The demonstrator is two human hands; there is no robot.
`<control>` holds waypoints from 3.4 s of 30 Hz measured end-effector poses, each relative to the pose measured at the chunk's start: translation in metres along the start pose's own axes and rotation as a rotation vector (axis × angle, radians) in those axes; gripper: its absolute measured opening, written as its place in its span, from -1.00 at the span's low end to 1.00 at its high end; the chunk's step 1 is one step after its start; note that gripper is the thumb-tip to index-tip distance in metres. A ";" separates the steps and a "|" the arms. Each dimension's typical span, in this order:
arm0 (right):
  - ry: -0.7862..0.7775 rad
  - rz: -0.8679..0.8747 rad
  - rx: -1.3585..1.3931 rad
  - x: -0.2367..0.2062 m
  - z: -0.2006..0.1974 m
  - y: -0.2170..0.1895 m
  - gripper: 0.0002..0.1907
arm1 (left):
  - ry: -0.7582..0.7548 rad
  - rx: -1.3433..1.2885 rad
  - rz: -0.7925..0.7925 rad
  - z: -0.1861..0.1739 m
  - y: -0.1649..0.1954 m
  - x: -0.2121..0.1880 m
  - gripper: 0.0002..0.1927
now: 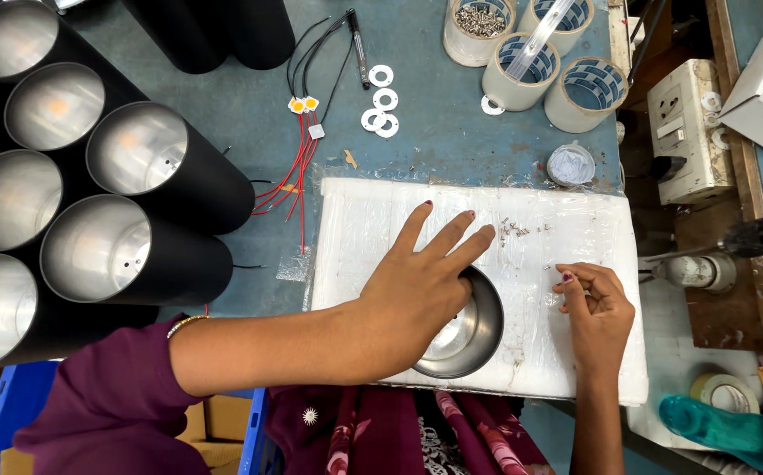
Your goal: The person assembles LED light fixtures at a workbench. They place an LED module with red and black wires into a round metal base, thread the wires through the base, drive screws with a green electric screwdriver to secure the module, and fit black cylindrical shades over the finished bases.
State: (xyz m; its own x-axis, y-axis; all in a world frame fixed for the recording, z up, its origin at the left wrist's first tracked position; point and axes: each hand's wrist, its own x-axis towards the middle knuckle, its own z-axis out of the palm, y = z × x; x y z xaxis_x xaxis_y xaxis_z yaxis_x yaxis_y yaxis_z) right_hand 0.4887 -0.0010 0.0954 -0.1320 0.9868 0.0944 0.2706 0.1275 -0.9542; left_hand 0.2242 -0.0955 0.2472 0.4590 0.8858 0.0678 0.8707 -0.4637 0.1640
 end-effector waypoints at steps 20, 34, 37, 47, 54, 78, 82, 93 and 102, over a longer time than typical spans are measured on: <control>-0.010 -0.017 -0.040 0.004 0.004 0.000 -0.84 | -0.011 0.007 0.013 -0.002 -0.006 0.000 -0.69; 0.005 0.011 -0.077 0.011 0.010 -0.005 -0.84 | -0.016 0.012 0.041 -0.006 -0.016 0.009 -0.69; 0.004 0.020 -0.082 0.014 0.013 -0.008 -0.84 | 0.005 -0.028 0.031 -0.006 -0.020 0.010 -0.71; -0.009 0.010 -0.108 0.016 0.021 -0.012 -0.84 | 0.052 -0.028 -0.024 0.000 -0.024 0.008 -0.76; -0.010 -0.007 -0.111 0.015 0.023 -0.010 -0.84 | 0.066 -0.035 -0.043 0.002 -0.022 0.007 -0.80; -0.100 -0.225 -0.399 0.066 0.041 -0.025 -0.80 | 0.064 -0.043 -0.080 0.001 -0.019 -0.007 -0.80; -0.134 -0.256 -0.444 0.071 0.041 -0.026 -0.80 | 0.066 -0.032 -0.072 0.000 -0.017 -0.010 -0.78; -0.038 -0.102 -0.250 0.055 0.019 -0.018 -0.83 | 0.108 -0.087 -0.045 -0.002 -0.017 -0.014 -0.73; -0.042 0.037 -0.077 0.036 -0.036 -0.030 -0.79 | 0.130 -0.069 -0.050 0.004 -0.024 -0.007 -0.73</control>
State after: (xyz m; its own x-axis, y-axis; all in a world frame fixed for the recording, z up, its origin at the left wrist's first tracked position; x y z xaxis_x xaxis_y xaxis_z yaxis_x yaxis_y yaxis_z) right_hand 0.5099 0.0347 0.1380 -0.1599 0.9861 0.0456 0.3488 0.0997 -0.9319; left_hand 0.2010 -0.0907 0.2391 0.3852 0.9044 0.1836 0.8754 -0.4211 0.2375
